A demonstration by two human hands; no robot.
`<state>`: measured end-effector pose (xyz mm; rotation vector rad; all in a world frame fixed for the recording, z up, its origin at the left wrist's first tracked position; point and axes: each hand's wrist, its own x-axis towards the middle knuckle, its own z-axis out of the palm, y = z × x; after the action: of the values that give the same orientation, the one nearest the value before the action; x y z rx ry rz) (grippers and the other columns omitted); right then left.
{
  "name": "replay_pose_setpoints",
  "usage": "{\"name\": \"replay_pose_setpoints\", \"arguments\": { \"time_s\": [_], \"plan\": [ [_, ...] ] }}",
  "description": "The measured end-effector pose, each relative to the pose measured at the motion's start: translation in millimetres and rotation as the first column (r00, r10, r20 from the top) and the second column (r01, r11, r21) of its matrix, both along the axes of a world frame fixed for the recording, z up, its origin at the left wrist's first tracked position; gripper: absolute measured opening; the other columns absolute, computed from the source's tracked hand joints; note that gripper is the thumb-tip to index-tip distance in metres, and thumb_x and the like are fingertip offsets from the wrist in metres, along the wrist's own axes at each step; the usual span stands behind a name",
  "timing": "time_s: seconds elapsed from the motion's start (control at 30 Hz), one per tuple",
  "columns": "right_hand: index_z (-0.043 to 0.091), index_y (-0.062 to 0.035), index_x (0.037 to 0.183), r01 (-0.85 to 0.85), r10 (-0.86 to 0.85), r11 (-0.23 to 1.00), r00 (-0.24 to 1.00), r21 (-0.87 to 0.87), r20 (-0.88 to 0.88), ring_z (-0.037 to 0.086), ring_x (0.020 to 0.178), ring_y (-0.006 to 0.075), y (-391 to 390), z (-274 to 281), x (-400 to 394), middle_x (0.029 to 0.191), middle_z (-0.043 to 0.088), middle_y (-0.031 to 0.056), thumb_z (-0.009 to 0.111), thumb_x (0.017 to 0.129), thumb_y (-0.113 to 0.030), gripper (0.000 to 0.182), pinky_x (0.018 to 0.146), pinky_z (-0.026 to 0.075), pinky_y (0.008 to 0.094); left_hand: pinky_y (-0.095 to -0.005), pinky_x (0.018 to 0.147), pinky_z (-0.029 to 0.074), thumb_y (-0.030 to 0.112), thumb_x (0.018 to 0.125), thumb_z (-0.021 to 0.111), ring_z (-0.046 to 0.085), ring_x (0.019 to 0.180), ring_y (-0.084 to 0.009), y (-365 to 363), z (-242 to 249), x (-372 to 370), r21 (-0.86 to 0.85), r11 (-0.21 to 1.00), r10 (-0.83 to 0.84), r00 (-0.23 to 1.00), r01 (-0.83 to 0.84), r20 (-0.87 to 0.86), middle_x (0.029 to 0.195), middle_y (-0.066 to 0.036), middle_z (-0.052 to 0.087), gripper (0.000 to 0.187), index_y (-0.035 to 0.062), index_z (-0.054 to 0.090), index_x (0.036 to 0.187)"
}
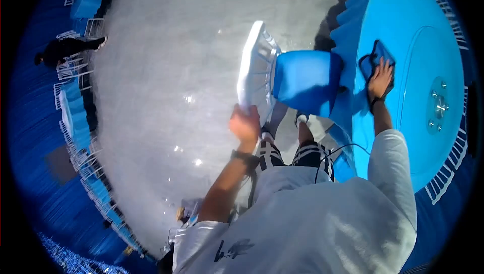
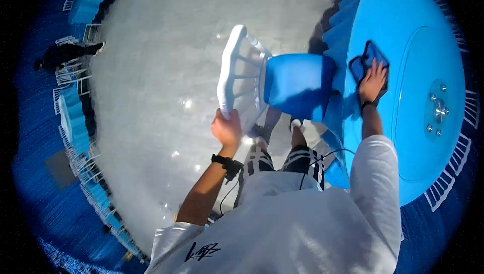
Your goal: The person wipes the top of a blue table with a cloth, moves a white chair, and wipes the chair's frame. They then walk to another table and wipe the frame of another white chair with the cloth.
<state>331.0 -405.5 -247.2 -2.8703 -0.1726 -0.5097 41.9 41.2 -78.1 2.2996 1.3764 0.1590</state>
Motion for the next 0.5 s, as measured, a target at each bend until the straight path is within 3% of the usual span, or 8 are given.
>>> {"name": "replay_pose_setpoints", "arguments": {
  "time_s": [0.13, 0.2, 0.23, 0.27, 0.33, 0.4, 0.47, 0.5],
  "plan": [
    [0.038, -0.0266, 0.162, 0.037, -0.037, 0.999, 0.999, -0.007, -0.02, 0.026, 0.154, 0.0437, 26.9, -13.3, -124.3, 0.167, 0.033, 0.0164, 0.037, 0.112, -0.029, 0.049, 0.123, 0.02, 0.0586, -0.0565, 0.082, 0.052, 0.035, 0.085, 0.065, 0.068, 0.09, -0.0468, 12.1, -2.9, -14.6, -0.073, 0.993, -0.082, 0.993, 0.089, 0.088, 0.093, -0.023, 0.072, 0.034, 0.0023, 0.064, 0.095],
    [0.04, -0.0183, 0.161, 0.091, -0.08, 0.979, 0.995, 0.181, -0.068, 0.028, 0.152, 0.0461, 55.4, -8.4, -187.2, 0.166, 0.034, 0.0197, 0.043, 0.111, -0.03, 0.051, 0.123, 0.024, 0.056, -0.0559, 0.082, 0.052, 0.034, 0.086, 0.065, 0.068, 0.091, -0.0465, 10.9, -6.3, -21.5, -0.06, 0.992, -0.095, 0.976, 0.109, 0.198, 0.094, -0.023, 0.071, 0.034, 0.002, 0.064, 0.096],
    [0.039, -0.0135, 0.161, 0.243, -0.195, 0.927, 0.963, 0.286, -0.187, 0.031, 0.151, 0.0451, 64.1, -26.2, -206.7, 0.165, 0.036, 0.0197, 0.044, 0.111, -0.033, 0.053, 0.122, 0.026, 0.0532, -0.0541, 0.076, 0.053, 0.028, 0.09, 0.069, 0.068, 0.089, -0.0446, 15.2, -2.2, -32.8, -0.083, 0.967, -0.204, 0.931, 0.239, 0.303, 0.099, -0.024, 0.07, 0.033, -0.0011, 0.065, 0.105],
    [0.038, -0.0088, 0.16, 0.402, -0.29, 0.839, 0.901, 0.367, -0.323, 0.034, 0.149, 0.0441, 66.3, -36.1, -221.3, 0.164, 0.038, 0.0197, 0.044, 0.111, -0.036, 0.056, 0.122, 0.028, 0.0504, -0.0532, 0.078, 0.053, 0.027, 0.09, 0.069, 0.068, 0.091, -0.045, 13.9, 1.8, -24.8, -0.174, 0.968, -0.14, 0.967, 0.179, 0.214, 0.1, -0.025, 0.069, 0.033, -0.0016, 0.064, 0.106],
    [0.04, -0.0034, 0.157, 0.443, -0.125, 0.296, 0.896, 0.846, -0.425, 0.041, 0.145, 0.0381, 104.1, 16.9, -253.7, 0.162, 0.042, 0.0162, 0.043, 0.112, -0.044, 0.061, 0.122, 0.031, 0.046, -0.0535, 0.08, 0.053, 0.024, 0.09, 0.069, 0.068, 0.094, -0.0448, 16.5, 7.6, -28.2, -0.178, 0.962, -0.162, 0.958, 0.206, 0.237, 0.099, -0.024, 0.069, 0.032, -0.0011, 0.064, 0.109],
    [0.045, -0.0063, 0.154, 0.632, 0.144, -0.424, 0.754, 0.649, -0.641, 0.046, 0.141, 0.0308, 127.8, 64.9, -274.2, 0.159, 0.046, 0.0116, 0.039, 0.111, -0.051, 0.062, 0.12, 0.034, 0.0432, -0.0546, 0.082, 0.054, 0.028, 0.092, 0.068, 0.068, 0.097, -0.0441, 20.3, 9.5, -31.2, -0.229, 0.949, -0.183, 0.969, 0.218, 0.166, 0.101, -0.024, 0.07, 0.035, -0.0001, 0.063, 0.111],
    [0.045, -0.0075, 0.153, 0.624, 0.227, -0.534, 0.756, 0.57, -0.614, 0.054, 0.134, 0.0298, 127.9, 71.7, -296.6, 0.154, 0.052, 0.0103, 0.039, 0.109, -0.056, 0.065, 0.117, 0.039, 0.0464, -0.0547, 0.083, 0.054, 0.032, 0.094, 0.067, 0.068, 0.098, -0.044, 27.3, 16.6, -31.9, -0.246, 0.934, -0.25, 0.966, 0.259, 0.067, 0.102, -0.024, 0.07, 0.037, 0.0004, 0.062, 0.113],
    [0.045, -0.0076, 0.153, 0.582, 0.504, -0.66, 0.812, 0.475, -0.295, 0.055, 0.132, 0.0314, 102.4, 41.4, -304.4, 0.153, 0.053, 0.0118, 0.04, 0.109, -0.056, 0.065, 0.116, 0.041, 0.0483, -0.0547, 0.084, 0.054, 0.034, 0.094, 0.067, 0.069, 0.099, -0.0443, 34.0, 23.8, -28.3, -0.289, 0.912, -0.301, 0.954, 0.291, 0.01, 0.103, -0.025, 0.071, 0.039, 0.0006, 0.062, 0.114]
  ]
}}
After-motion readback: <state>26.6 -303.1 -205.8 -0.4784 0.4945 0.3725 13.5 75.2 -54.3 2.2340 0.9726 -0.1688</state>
